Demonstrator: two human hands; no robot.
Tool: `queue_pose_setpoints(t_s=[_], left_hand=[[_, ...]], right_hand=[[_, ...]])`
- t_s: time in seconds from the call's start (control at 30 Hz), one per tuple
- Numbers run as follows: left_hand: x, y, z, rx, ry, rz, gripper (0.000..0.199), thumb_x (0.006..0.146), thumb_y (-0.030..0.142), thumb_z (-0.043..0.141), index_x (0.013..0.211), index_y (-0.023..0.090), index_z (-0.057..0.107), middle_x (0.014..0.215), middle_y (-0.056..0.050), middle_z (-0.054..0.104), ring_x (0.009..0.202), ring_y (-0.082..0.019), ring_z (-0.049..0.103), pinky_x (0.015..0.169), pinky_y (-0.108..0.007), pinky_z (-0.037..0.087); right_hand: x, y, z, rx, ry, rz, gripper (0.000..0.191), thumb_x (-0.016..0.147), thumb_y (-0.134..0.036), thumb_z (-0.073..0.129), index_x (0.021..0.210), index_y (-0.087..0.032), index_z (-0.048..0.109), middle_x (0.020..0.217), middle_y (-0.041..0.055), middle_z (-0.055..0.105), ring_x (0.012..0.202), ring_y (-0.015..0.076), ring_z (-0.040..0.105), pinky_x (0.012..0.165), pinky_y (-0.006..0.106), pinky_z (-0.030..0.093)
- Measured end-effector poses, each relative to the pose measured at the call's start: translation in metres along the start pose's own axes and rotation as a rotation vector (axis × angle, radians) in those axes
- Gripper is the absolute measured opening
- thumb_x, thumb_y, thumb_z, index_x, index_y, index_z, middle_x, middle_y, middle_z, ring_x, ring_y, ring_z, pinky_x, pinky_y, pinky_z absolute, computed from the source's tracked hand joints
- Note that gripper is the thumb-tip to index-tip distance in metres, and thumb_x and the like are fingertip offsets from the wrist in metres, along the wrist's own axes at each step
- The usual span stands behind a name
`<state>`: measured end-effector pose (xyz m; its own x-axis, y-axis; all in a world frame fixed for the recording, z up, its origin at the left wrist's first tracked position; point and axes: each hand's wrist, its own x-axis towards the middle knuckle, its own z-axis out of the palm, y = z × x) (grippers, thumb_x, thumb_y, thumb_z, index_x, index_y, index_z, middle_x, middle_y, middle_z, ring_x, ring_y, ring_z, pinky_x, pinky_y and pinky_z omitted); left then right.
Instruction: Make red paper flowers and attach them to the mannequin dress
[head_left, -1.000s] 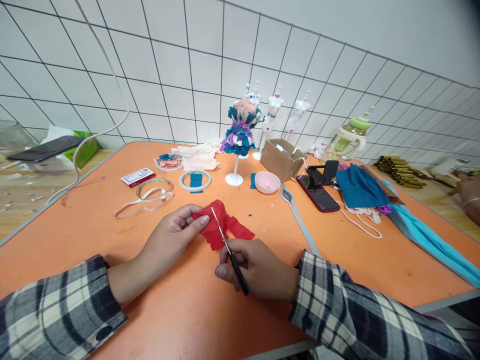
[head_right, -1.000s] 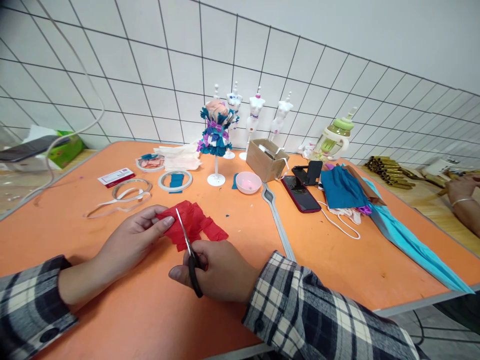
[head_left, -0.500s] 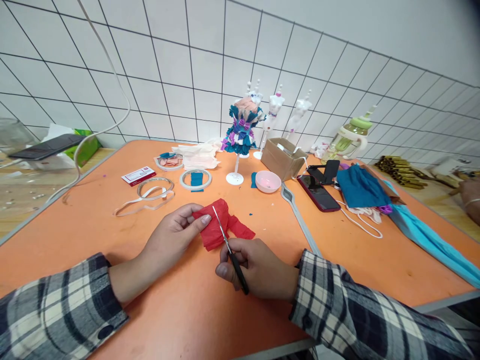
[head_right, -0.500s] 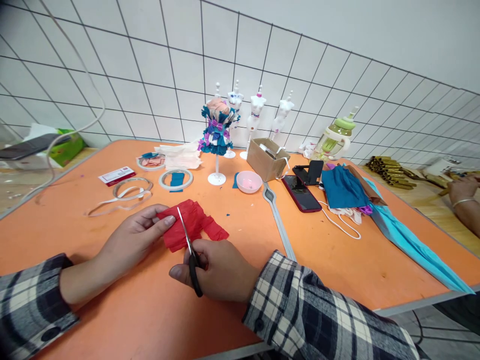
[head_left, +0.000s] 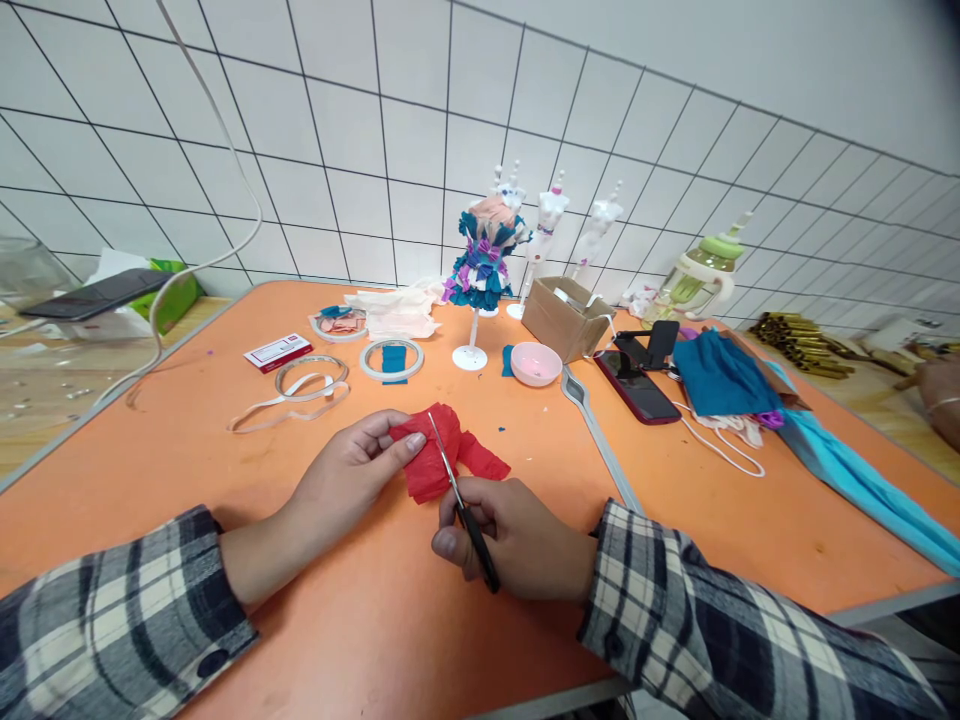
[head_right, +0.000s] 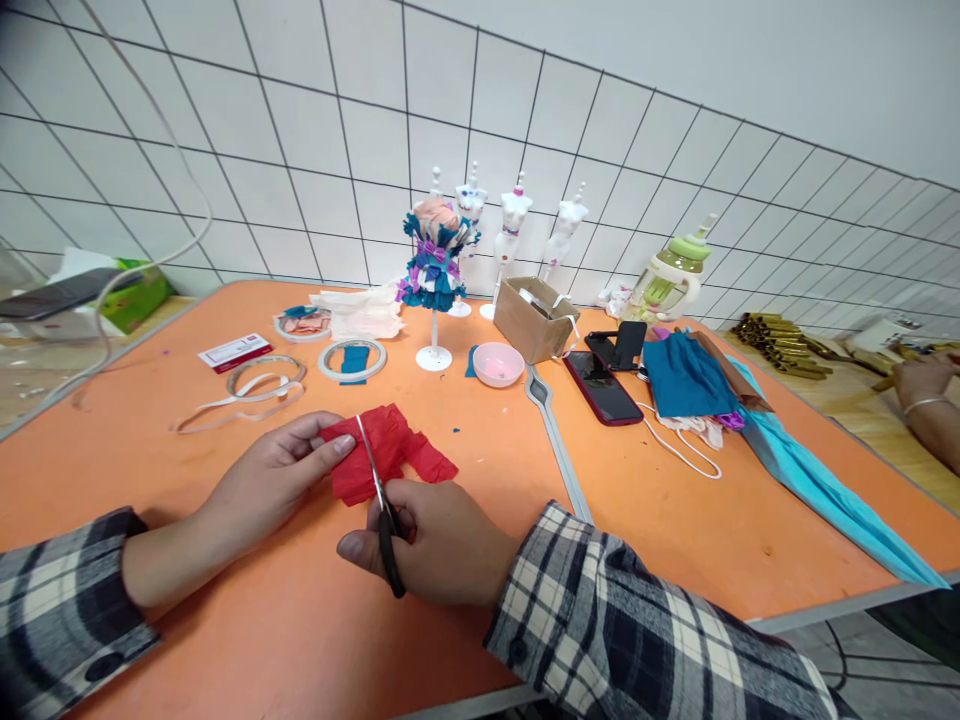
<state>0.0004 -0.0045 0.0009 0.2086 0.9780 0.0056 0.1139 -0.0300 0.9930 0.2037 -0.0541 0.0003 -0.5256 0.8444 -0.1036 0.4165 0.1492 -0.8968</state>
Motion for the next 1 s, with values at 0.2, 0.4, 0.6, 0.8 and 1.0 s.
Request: queue_pose_setpoints(t_s=[0.2,0.4,0.6,0.8,1.0], left_hand=[[-0.0004,0.0032,0.0013,0.018,0.022,0.007,0.042,0.072,0.058,0.075,0.089,0.021,0.066,0.081,-0.002,0.073,0.073,-0.019,0.065,0.068,-0.029,0.051],[-0.0008,0.0042,0.0004,-0.015,0.014,0.018,0.038,0.074,0.056,0.074,0.086,0.020,0.067,0.078,-0.001,0.072,0.071,-0.017,0.063,0.068,-0.027,0.050],[-0.0014,0.0037,0.0010,-0.035,0.009,0.025,0.038,0.076,0.056,0.073,0.086,0.020,0.068,0.080,-0.002,0.070,0.073,-0.017,0.062,0.069,-0.028,0.050],[-0.0012,0.0073,0.0027,-0.001,0.022,0.014,0.038,0.074,0.057,0.074,0.085,0.021,0.067,0.074,0.001,0.068,0.066,-0.015,0.059,0.062,-0.026,0.047],[-0.0010,0.0052,0.0023,0.009,0.033,0.018,0.040,0.072,0.058,0.075,0.085,0.021,0.067,0.077,0.001,0.068,0.069,-0.016,0.060,0.064,-0.025,0.048]], right_hand=[[0.0004,-0.0001,0.0002,-0.010,0.010,-0.011,0.033,0.091,-0.052,0.058,0.084,-0.020,0.056,0.066,-0.0026,0.053,0.058,0.0107,0.045,0.052,0.023,0.031],[0.0011,0.0010,0.0007,-0.045,0.007,-0.014,0.028,0.092,-0.046,0.059,0.082,-0.020,0.055,0.064,-0.0040,0.052,0.057,0.0095,0.044,0.051,0.022,0.031],[0.0008,-0.0003,0.0009,-0.064,0.000,0.034,0.026,0.089,-0.046,0.062,0.083,-0.021,0.056,0.065,-0.0040,0.052,0.057,0.0095,0.044,0.050,0.022,0.030],[0.0008,-0.0009,0.0007,-0.079,-0.003,0.034,0.024,0.089,-0.043,0.062,0.083,-0.021,0.056,0.064,-0.0041,0.052,0.056,0.0093,0.043,0.050,0.022,0.030],[0.0007,-0.0022,0.0014,-0.077,0.008,0.021,0.025,0.089,-0.045,0.062,0.085,-0.021,0.056,0.068,-0.0032,0.054,0.060,0.0101,0.047,0.052,0.023,0.031]])
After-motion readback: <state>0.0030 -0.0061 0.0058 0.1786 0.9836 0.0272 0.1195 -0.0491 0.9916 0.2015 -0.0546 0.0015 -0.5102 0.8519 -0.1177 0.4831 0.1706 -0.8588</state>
